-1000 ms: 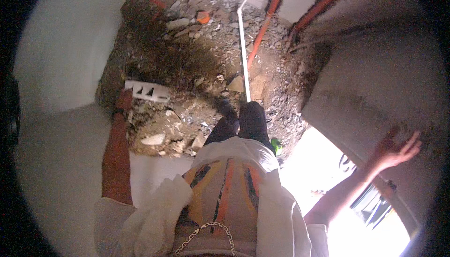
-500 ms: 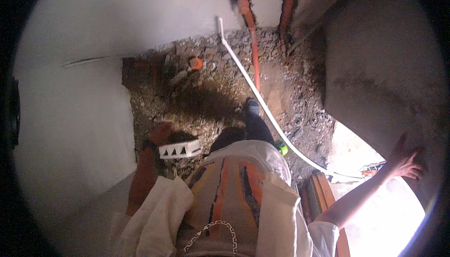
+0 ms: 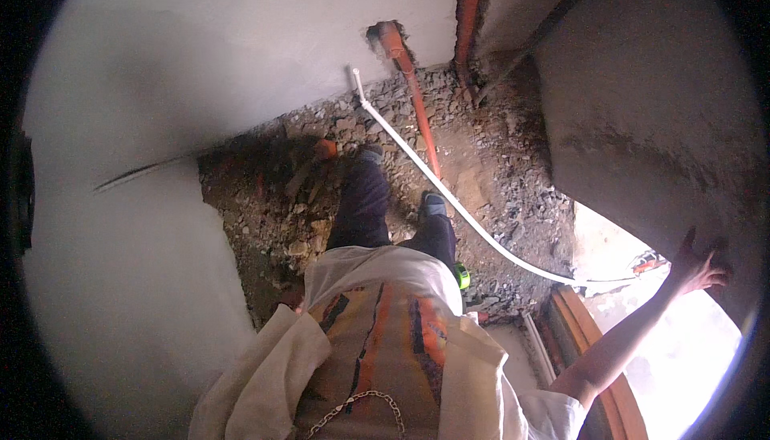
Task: The person is installing white PVC pipes along a wall and floor in a construction area. They are seen positioning and adjusting the pipes by hand, working around existing red pipes and debris.
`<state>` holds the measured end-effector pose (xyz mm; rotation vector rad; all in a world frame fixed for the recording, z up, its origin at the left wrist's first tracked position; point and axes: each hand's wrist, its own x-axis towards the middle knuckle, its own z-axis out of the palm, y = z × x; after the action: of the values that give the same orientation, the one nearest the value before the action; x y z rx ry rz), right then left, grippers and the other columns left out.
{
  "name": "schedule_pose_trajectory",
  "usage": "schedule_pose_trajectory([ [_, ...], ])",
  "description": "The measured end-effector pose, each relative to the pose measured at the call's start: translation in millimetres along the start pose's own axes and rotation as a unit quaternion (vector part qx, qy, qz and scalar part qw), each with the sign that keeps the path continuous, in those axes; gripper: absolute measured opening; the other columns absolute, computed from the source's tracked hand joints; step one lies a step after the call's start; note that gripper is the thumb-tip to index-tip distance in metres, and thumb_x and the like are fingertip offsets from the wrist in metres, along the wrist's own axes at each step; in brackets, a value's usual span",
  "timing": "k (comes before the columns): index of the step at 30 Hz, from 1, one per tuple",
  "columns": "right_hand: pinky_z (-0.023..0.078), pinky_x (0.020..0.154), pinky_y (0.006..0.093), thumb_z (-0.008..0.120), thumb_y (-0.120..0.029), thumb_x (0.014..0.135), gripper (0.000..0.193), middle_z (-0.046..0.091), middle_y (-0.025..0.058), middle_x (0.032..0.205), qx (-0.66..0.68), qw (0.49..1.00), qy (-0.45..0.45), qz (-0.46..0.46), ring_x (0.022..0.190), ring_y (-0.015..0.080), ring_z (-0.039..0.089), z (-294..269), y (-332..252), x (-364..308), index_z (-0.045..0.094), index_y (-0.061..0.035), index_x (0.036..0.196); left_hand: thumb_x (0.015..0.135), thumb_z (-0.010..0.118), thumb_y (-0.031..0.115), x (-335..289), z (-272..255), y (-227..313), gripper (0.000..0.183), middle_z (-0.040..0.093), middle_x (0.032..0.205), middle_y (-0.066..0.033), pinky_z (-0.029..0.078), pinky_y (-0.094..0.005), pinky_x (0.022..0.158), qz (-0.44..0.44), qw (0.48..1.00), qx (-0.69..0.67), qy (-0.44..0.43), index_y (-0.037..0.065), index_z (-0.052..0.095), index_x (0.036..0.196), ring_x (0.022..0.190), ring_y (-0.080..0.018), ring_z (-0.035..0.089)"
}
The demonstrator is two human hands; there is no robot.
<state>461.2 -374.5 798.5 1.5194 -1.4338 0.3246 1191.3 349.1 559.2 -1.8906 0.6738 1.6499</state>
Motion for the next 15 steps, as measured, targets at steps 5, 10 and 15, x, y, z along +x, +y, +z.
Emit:
schedule_pose_trajectory([
  [5,0.037,0.108,0.0597,0.05,-0.08,0.085,0.103,0.033,0.0402,0.148,-0.101,0.956,-0.209,0.18,0.135,0.0551,0.036,23,31,-32,0.026,-0.0096,0.157,0.101,0.053,0.042,30,-213,8,0.058,0.051,0.146,-0.0162,0.045,-0.0508,0.108,0.007,0.996,-0.032,0.085,0.011,0.044,0.15,0.128,-0.0345,0.054],
  [10,0.046,0.092,0.0402,0.057,-0.045,0.1,0.054,0.063,0.0159,0.113,0.29,0.766,-0.516,0.252,0.108,0.0259,0.057,1,-96,-177,0.052,0.0051,0.119,0.098,0.059,0.048,11,-450,97,0.066,0.048,0.149,-0.0165,0.043,-0.0515,0.11,0.19,0.907,-0.108,0.359,0.011,0.042,0.15,0.136,-0.035,0.048],
  [15,0.052,0.088,0.0433,0.069,-0.039,0.091,0.049,0.072,0.0193,0.107,0.286,0.52,-0.804,0.038,0.1,0.0328,0.068,-207,-444,-142,0.063,-0.0117,0.131,0.095,0.066,0.041,14,-560,176,0.065,0.049,0.145,-0.0213,0.042,-0.0514,0.108,0.318,0.799,-0.209,0.465,0.007,0.046,0.147,0.133,-0.0391,0.048],
])
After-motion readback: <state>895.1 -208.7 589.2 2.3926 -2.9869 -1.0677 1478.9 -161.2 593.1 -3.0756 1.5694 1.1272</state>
